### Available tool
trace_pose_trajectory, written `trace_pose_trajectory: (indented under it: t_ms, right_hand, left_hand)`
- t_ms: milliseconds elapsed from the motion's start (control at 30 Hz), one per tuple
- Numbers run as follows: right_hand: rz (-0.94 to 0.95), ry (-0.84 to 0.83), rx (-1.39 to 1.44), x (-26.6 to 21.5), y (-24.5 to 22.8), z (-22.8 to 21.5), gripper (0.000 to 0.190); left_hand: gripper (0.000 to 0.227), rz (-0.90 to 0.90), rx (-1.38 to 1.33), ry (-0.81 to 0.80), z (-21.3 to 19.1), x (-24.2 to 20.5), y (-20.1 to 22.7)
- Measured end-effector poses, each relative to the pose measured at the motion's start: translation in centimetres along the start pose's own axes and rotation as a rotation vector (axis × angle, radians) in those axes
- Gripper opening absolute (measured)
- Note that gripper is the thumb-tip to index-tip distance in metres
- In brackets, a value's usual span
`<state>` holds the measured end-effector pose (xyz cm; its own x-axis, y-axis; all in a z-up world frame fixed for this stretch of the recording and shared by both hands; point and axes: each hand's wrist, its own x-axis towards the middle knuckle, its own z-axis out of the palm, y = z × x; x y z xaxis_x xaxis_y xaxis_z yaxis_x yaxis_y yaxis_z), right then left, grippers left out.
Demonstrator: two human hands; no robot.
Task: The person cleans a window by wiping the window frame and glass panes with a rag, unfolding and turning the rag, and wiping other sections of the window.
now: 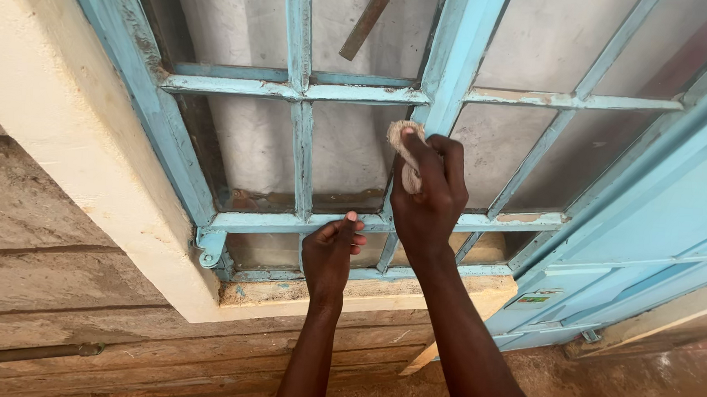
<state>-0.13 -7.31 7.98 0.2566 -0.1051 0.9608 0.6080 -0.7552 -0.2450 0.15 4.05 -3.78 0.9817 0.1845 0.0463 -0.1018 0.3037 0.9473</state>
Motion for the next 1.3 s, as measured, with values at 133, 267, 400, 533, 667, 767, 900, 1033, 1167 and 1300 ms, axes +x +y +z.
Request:
trace_pose_trajectory:
  t_ms: [133, 267, 400, 533, 667, 767, 900, 1033, 1167, 1300]
  right_hand:
    - [-0.062, 0.002, -0.126, -2.0, 0.9, 0.9, 0.044]
    - [0.029, -0.059, -0.134, -8.5, 2.1, 2.0, 0.038]
    - [0.202, -0.111, -0.134, -12.4, 1.6, 2.8, 0.038]
    - [0.464, -0.067, -0.059, -12.6, -0.6, 3.7, 0.025]
    - [0.713, -0.098, 0.089, -10.6, -1.7, 3.0, 0.021]
    - [0.973, -0.232, 0.261, -9.6, -1.7, 1.6, 0.02]
    - [0.589, -0.034, 0.115, -10.7, -2.7, 2.6, 0.02]
    - [0.622, -0.17, 0.249, -11.5, -3.8, 3.5, 0.021]
    - [0.921, -0.253, 0.186, -10.3, -3.0, 2.7, 0.022]
    - [0.703, -0.065, 0.053, -11.0, -4.0, 3.6, 0.023]
  left_hand:
    - [0.037, -0.038, 0.041, -0.001, -0.7, 0.1, 0.9]
    - [0.035, -0.159, 0.083, 0.002, -1.2, 0.2, 1.6]
    - [0.035, -0.226, 0.147, 0.0, -1.8, 0.5, 1.8]
    - [0.036, -0.154, 0.061, -0.019, -1.8, 0.5, 0.8]
    - [0.036, -0.093, 0.004, -0.063, -2.0, 1.1, 0.1]
    - [0.037, -0.124, 0.117, -0.102, -2.7, 1.3, -0.1]
    - [0.042, -0.157, 0.114, -0.06, -3.8, 1.4, 0.0]
    - [0.05, -0.147, 0.04, -0.007, -5.0, 1.6, 0.0]
    - [0.051, -0.168, 0.119, 0.008, -6.2, 1.5, -0.1]
    - [0.052, -0.148, 0.125, -0.005, -6.7, 2.1, -1.3]
